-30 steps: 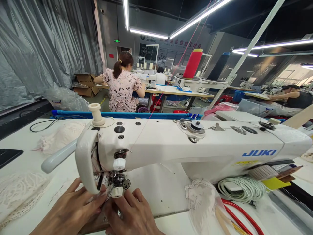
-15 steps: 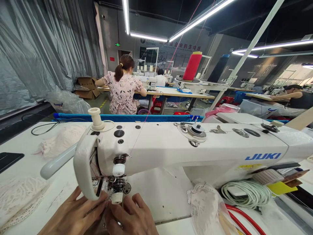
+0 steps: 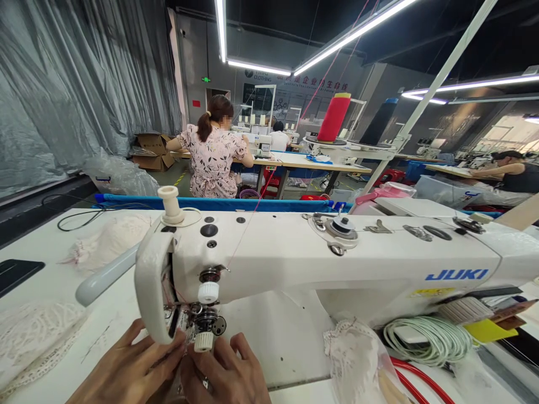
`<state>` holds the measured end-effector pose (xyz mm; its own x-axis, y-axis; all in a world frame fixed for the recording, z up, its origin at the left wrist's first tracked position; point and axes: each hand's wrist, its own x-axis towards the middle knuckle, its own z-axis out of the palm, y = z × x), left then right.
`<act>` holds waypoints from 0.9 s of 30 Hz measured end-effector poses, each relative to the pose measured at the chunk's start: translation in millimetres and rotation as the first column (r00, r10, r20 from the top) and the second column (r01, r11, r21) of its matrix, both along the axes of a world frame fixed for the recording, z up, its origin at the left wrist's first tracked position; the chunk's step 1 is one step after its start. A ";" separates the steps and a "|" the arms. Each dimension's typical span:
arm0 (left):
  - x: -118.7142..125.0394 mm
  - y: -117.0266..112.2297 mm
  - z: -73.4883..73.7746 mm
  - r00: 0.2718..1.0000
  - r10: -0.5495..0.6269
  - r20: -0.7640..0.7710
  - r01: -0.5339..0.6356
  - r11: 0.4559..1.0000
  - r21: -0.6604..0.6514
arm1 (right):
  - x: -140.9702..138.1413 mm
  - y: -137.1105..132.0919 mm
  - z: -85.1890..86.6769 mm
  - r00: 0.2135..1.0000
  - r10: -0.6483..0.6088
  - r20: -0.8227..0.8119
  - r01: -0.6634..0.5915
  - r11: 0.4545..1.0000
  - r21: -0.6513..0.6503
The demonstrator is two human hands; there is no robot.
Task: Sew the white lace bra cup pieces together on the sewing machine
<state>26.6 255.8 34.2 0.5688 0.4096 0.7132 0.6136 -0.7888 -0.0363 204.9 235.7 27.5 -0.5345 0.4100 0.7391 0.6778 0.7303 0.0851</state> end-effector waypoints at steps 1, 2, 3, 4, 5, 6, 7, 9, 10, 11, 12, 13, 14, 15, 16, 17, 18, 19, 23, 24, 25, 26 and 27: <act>-0.5 -0.1 -2.2 1.000 0.001 0.008 -0.001 1.000 -0.012 | -0.2 0.0 0.0 1.000 -0.010 -0.005 0.010 1.000 -0.004; -1.6 -0.2 -5.7 1.000 0.001 0.006 -0.001 1.000 -0.028 | -0.2 -0.1 -0.1 1.000 -0.017 -0.005 0.017 1.000 -0.009; -3.2 -0.1 -10.1 1.000 0.007 0.004 -0.007 0.999 -0.044 | -0.2 -0.1 -0.3 1.000 -0.020 0.000 0.020 1.000 -0.014; -5.3 0.1 -14.9 1.000 0.008 -0.008 -0.009 0.998 -0.058 | 0.0 0.0 -0.5 1.000 -0.018 0.008 0.018 1.000 -0.020; -7.7 0.6 -19.6 1.000 0.008 -0.028 -0.010 0.997 -0.077 | 0.2 0.2 -0.8 1.000 -0.015 0.015 0.015 0.999 -0.030; -10.0 1.4 -23.5 0.998 0.006 -0.055 -0.012 0.995 -0.095 | 0.4 0.4 -1.0 1.000 -0.010 0.023 0.010 0.999 -0.042; -11.9 2.5 -26.1 0.997 0.003 -0.079 -0.012 0.994 -0.111 | 0.7 0.8 -1.3 1.000 -0.006 0.024 0.007 0.998 -0.056; -14.1 4.8 -26.1 0.994 0.000 -0.109 -0.018 0.987 -0.161 | 1.1 1.9 -1.7 1.000 -0.005 0.025 0.008 0.996 -0.090; -14.3 5.9 -23.4 0.994 -0.005 -0.111 -0.016 0.982 -0.189 | 1.3 2.6 -1.8 1.000 -0.007 0.029 0.010 0.994 -0.106; -13.8 6.7 -19.2 0.995 -0.005 -0.096 -0.015 0.978 -0.207 | 1.5 3.3 -1.7 0.999 -0.008 0.032 0.012 0.993 -0.118; -13.0 7.2 -14.0 0.997 -0.007 -0.082 -0.012 0.976 -0.218 | 1.7 4.0 -1.6 0.999 -0.008 0.035 0.013 0.992 -0.125; -12.1 7.4 -8.3 0.997 -0.004 -0.072 -0.013 0.973 -0.229 | 2.0 4.7 -1.5 0.999 -0.008 0.035 0.013 0.992 -0.126; -11.3 7.3 -2.5 0.998 0.002 -0.065 -0.017 0.972 -0.232 | 2.4 5.2 -1.4 0.999 -0.010 0.030 0.013 0.992 -0.122; -10.9 7.2 2.9 0.998 0.010 -0.061 -0.024 0.971 -0.238 | 2.8 5.5 -1.5 1.000 -0.012 0.021 0.015 0.993 -0.116; -11.0 7.4 7.8 0.998 0.020 -0.063 -0.035 0.967 -0.252 | 3.3 5.6 -1.7 1.000 -0.014 0.016 0.016 0.993 -0.113; -11.9 7.9 12.1 0.998 0.027 -0.064 -0.043 0.962 -0.268 | 3.6 5.5 -2.1 1.000 -0.017 0.014 0.019 0.993 -0.114; -13.3 9.3 15.9 0.997 0.030 -0.067 -0.048 0.958 -0.283 | 3.8 5.2 -2.6 1.000 -0.016 0.017 0.018 0.993 -0.117; -15.3 11.6 19.4 0.997 0.038 -0.067 -0.056 0.955 -0.292 | 3.8 5.0 -3.2 1.000 -0.014 0.023 0.017 0.992 -0.125; -21.5 30.0 33.6 0.988 0.144 -0.062 -0.155 0.953 -0.261 | 1.7 6.0 -5.5 0.999 0.010 0.037 -0.004 0.987 -0.162; -21.2 35.5 36.9 0.986 0.155 -0.057 -0.165 0.956 -0.243 | 1.0 7.0 -5.9 0.999 0.019 0.035 -0.013 0.986 -0.166; -20.2 40.6 39.6 0.987 0.154 -0.056 -0.162 0.961 -0.223 | 0.5 8.1 -6.3 0.999 0.030 0.024 -0.026 0.986 -0.162; -18.5 45.1 41.3 0.988 0.143 -0.056 -0.152 0.968 -0.199 | 0.4 9.0 -6.6 0.999 0.042 0.011 -0.040 0.988 -0.152; -16.4 48.9 41.8 0.989 0.133 -0.058 -0.141 0.974 -0.179 | 0.6 9.6 -6.7 0.999 0.048 -0.003 -0.048 0.988 -0.146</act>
<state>10.2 304.7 76.0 0.5285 0.6065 0.5940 0.7174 -0.6932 0.0696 205.4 245.4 20.8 -0.5563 0.4876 0.6728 0.6420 0.7663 -0.0246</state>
